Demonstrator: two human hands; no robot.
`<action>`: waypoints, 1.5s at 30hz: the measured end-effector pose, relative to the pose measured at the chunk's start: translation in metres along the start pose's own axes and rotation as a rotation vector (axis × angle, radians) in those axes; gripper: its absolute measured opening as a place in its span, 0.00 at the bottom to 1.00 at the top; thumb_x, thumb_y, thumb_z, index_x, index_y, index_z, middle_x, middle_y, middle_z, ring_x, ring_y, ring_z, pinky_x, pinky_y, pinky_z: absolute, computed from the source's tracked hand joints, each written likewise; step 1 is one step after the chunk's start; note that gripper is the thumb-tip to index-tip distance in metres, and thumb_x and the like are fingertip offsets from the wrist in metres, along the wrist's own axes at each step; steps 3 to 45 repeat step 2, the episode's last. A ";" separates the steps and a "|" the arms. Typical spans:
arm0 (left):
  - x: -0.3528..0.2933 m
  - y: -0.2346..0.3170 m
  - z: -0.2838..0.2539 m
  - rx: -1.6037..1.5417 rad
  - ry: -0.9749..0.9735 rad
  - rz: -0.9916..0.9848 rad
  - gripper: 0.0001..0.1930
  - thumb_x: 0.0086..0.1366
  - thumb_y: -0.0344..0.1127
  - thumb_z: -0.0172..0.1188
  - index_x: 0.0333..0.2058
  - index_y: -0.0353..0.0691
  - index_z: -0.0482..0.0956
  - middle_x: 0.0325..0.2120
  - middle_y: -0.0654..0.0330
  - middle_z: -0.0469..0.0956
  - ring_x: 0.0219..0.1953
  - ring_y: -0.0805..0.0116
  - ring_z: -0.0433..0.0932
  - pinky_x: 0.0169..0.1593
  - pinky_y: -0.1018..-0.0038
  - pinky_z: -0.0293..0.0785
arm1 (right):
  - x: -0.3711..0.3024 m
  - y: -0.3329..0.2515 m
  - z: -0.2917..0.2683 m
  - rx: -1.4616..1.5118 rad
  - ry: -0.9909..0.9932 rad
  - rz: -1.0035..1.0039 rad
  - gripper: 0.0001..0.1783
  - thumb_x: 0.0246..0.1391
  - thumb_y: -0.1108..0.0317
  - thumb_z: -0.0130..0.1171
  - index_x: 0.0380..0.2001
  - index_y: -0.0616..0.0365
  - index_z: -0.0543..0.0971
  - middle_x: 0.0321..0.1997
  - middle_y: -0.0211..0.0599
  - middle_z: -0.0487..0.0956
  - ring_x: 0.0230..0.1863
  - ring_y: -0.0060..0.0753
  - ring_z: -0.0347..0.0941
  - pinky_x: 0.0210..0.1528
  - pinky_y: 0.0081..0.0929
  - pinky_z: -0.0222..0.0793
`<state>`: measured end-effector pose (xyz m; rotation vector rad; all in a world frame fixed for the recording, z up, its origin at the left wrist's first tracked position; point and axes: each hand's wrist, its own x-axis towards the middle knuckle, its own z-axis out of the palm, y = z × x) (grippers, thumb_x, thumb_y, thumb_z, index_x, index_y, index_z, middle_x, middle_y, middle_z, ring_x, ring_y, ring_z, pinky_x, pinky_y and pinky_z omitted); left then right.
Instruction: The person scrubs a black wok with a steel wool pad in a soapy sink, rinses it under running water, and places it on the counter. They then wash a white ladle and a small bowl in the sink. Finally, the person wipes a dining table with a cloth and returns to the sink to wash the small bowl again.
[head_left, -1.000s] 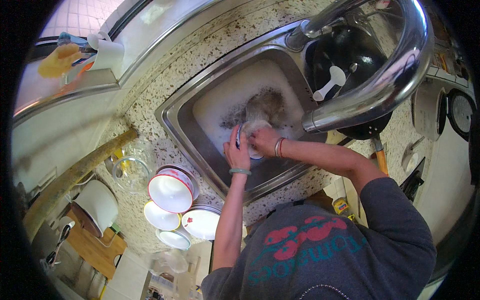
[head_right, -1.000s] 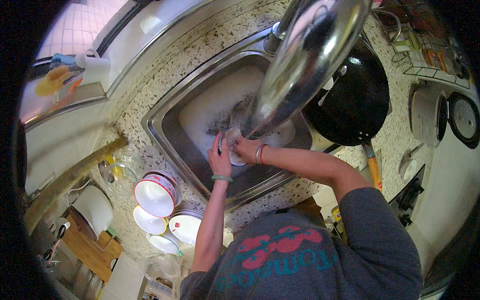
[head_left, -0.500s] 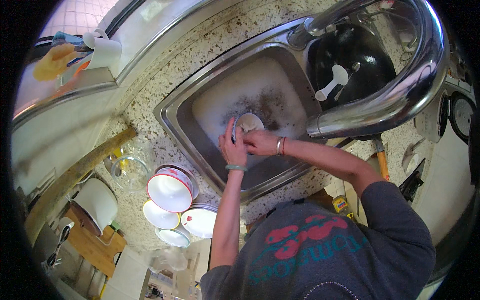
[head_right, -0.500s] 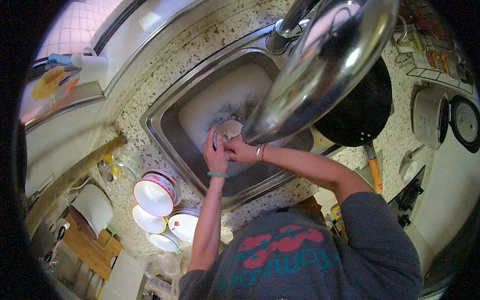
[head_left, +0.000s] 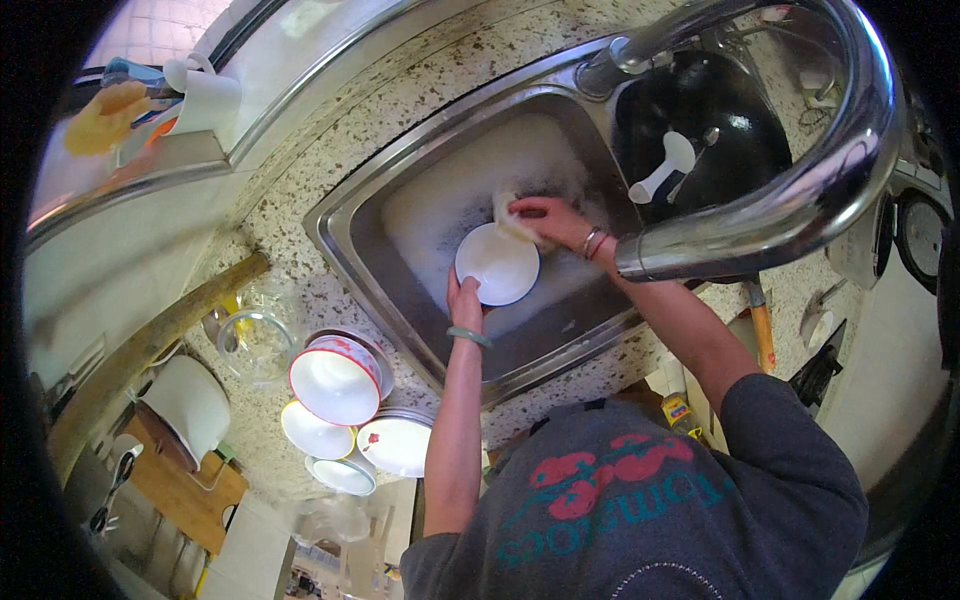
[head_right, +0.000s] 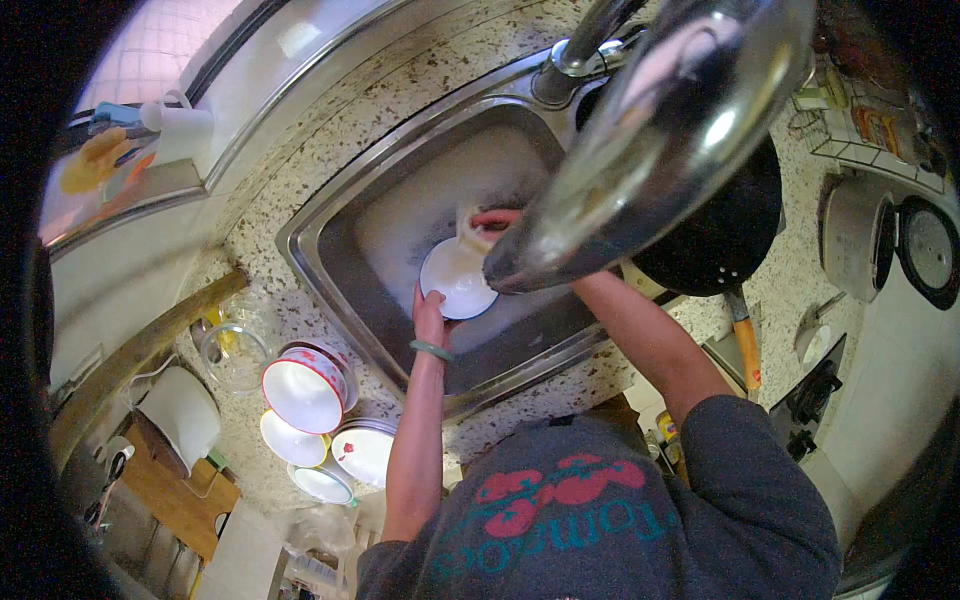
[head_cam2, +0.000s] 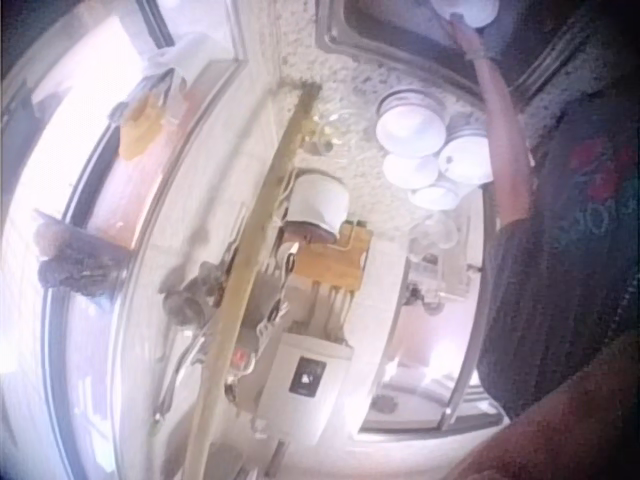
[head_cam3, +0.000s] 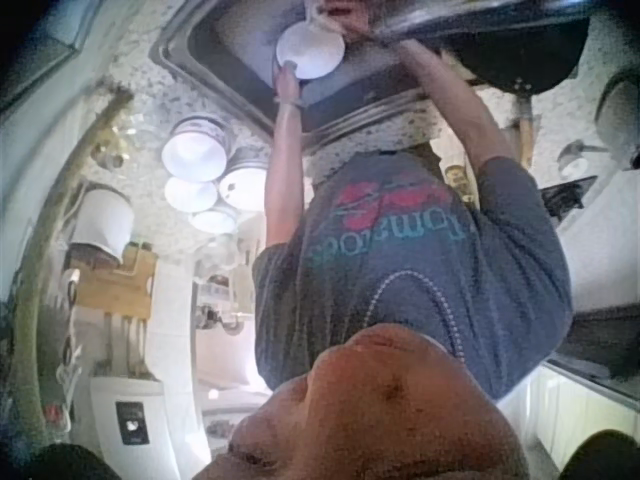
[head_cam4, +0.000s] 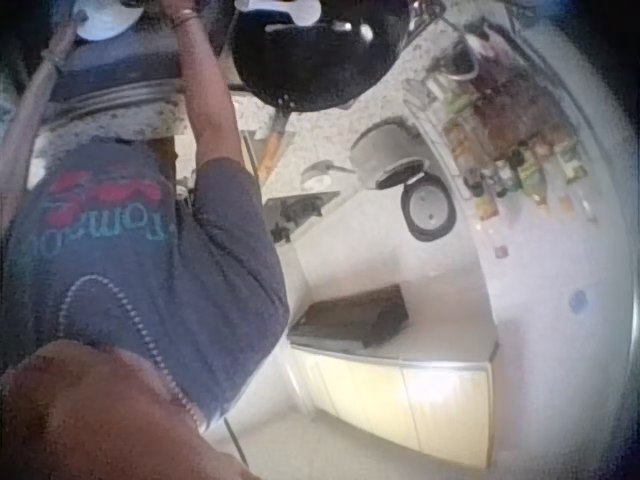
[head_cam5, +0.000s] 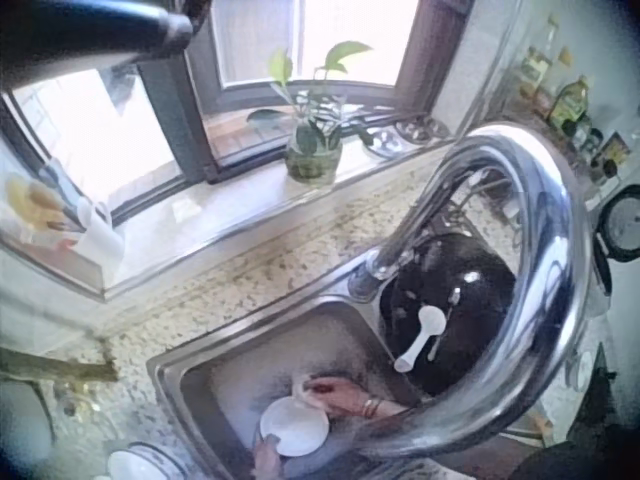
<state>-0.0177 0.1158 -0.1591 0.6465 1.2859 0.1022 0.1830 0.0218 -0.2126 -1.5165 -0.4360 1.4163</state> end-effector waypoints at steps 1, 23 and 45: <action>0.004 -0.002 0.000 0.033 -0.054 0.024 0.33 0.52 0.29 0.45 0.61 0.46 0.55 0.50 0.55 0.69 0.45 0.57 0.75 0.37 0.60 0.78 | -0.005 -0.016 0.014 -0.319 0.066 -0.115 0.22 0.47 0.65 0.63 0.48 0.54 0.75 0.50 0.39 0.74 0.50 0.32 0.71 0.55 0.27 0.64; 0.008 -0.006 -0.001 0.071 -0.113 0.047 0.34 0.52 0.30 0.44 0.61 0.47 0.54 0.49 0.55 0.70 0.44 0.56 0.76 0.35 0.53 0.78 | -0.007 -0.020 0.016 -0.510 0.046 -0.264 0.22 0.47 0.64 0.63 0.49 0.51 0.76 0.57 0.43 0.70 0.54 0.41 0.68 0.57 0.30 0.63; 0.008 -0.006 -0.001 0.071 -0.113 0.047 0.34 0.52 0.30 0.44 0.61 0.47 0.54 0.49 0.55 0.70 0.44 0.56 0.76 0.35 0.53 0.78 | -0.007 -0.020 0.016 -0.510 0.046 -0.264 0.22 0.47 0.64 0.63 0.49 0.51 0.76 0.57 0.43 0.70 0.54 0.41 0.68 0.57 0.30 0.63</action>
